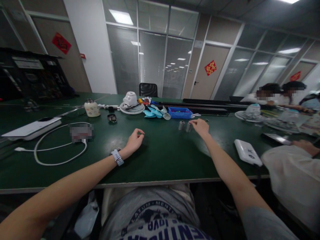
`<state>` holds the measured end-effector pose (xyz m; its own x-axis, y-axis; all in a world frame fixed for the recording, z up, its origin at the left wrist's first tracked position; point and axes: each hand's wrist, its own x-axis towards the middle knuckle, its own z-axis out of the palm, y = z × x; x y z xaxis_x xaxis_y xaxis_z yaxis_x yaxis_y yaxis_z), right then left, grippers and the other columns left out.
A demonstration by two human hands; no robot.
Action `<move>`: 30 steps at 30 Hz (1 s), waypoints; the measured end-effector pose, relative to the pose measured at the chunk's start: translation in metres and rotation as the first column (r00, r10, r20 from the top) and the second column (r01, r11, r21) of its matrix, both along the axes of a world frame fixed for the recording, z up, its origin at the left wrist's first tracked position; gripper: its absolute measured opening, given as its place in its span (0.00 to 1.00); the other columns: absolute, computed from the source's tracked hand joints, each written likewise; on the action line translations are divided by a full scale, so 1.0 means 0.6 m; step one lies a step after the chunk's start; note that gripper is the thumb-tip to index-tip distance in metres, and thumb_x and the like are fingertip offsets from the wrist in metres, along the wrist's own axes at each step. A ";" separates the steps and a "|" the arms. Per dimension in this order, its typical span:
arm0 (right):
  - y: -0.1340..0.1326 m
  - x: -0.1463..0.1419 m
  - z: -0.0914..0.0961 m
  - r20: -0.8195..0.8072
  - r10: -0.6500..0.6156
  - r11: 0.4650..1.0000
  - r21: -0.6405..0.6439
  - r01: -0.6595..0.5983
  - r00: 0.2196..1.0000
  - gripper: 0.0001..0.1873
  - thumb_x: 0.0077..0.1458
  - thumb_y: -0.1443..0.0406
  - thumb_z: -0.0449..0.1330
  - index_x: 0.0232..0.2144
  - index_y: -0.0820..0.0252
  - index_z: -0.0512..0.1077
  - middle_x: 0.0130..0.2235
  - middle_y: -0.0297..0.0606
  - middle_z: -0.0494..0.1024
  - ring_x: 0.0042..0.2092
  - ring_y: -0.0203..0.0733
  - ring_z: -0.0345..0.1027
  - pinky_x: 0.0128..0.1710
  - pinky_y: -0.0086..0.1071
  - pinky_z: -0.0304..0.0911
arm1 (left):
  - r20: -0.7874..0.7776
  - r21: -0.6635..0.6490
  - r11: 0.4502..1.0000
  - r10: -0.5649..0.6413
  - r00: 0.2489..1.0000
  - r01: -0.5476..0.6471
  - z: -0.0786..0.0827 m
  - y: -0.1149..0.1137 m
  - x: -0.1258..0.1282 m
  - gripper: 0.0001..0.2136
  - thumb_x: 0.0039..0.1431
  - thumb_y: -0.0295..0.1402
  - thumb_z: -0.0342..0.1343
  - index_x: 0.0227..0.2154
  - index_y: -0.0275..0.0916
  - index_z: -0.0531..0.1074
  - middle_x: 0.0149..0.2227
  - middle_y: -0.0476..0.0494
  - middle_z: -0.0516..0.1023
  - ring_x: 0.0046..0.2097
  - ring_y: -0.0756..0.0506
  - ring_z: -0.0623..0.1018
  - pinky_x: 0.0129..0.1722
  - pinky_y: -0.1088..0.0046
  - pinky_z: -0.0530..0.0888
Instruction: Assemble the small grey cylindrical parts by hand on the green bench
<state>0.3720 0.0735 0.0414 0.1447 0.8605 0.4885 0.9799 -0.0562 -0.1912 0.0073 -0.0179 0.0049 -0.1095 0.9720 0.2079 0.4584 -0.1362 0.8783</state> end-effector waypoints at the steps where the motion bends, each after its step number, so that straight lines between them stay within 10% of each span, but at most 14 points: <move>1: -0.002 0.000 0.001 0.002 -0.004 1.000 -0.022 0.004 1.000 0.17 0.60 0.53 0.53 0.44 0.47 0.78 0.41 0.42 0.78 0.42 0.47 0.71 0.36 0.33 0.61 | 0.002 0.001 1.000 -0.003 1.000 0.003 0.000 0.000 0.000 0.08 0.54 0.32 0.48 0.37 0.41 0.65 0.25 0.52 0.68 0.24 0.49 0.67 0.24 0.74 0.61; 9: -0.013 -0.035 0.003 0.138 0.042 0.979 0.193 -0.069 0.990 0.26 0.65 0.51 0.42 0.51 0.52 0.73 0.46 0.47 0.73 0.45 0.49 0.65 0.42 0.38 0.55 | 0.011 -0.001 1.000 -0.014 1.000 0.014 0.006 -0.004 0.002 0.07 0.53 0.32 0.49 0.36 0.42 0.65 0.25 0.52 0.69 0.23 0.49 0.66 0.25 0.74 0.61; 21: 0.028 -0.071 -0.039 0.149 0.047 0.979 0.191 -0.075 0.988 0.24 0.55 0.46 0.55 0.40 0.54 0.79 0.57 0.48 0.61 0.58 0.59 0.46 0.53 0.51 0.44 | -0.036 0.055 0.997 -0.046 0.998 0.048 -0.007 0.006 -0.003 0.05 0.54 0.31 0.49 0.35 0.41 0.66 0.22 0.54 0.67 0.22 0.50 0.66 0.24 0.74 0.61; 30: -0.097 -0.172 -0.018 0.054 0.518 0.836 0.175 -0.519 0.853 0.23 0.49 0.41 0.59 0.36 0.47 0.80 0.56 0.40 0.63 0.58 0.57 0.47 0.52 0.50 0.48 | -0.101 0.377 0.899 -0.199 0.975 0.223 0.022 -0.033 0.019 0.16 0.59 0.40 0.52 0.48 0.41 0.60 0.31 0.50 0.76 0.34 0.47 0.76 0.34 0.71 0.69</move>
<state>0.2690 0.0153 0.0308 -0.3011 0.7080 0.6388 0.8568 0.4950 -0.1447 0.0185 -0.0379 0.0181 0.1130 0.8145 0.5691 0.4300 -0.5565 0.7109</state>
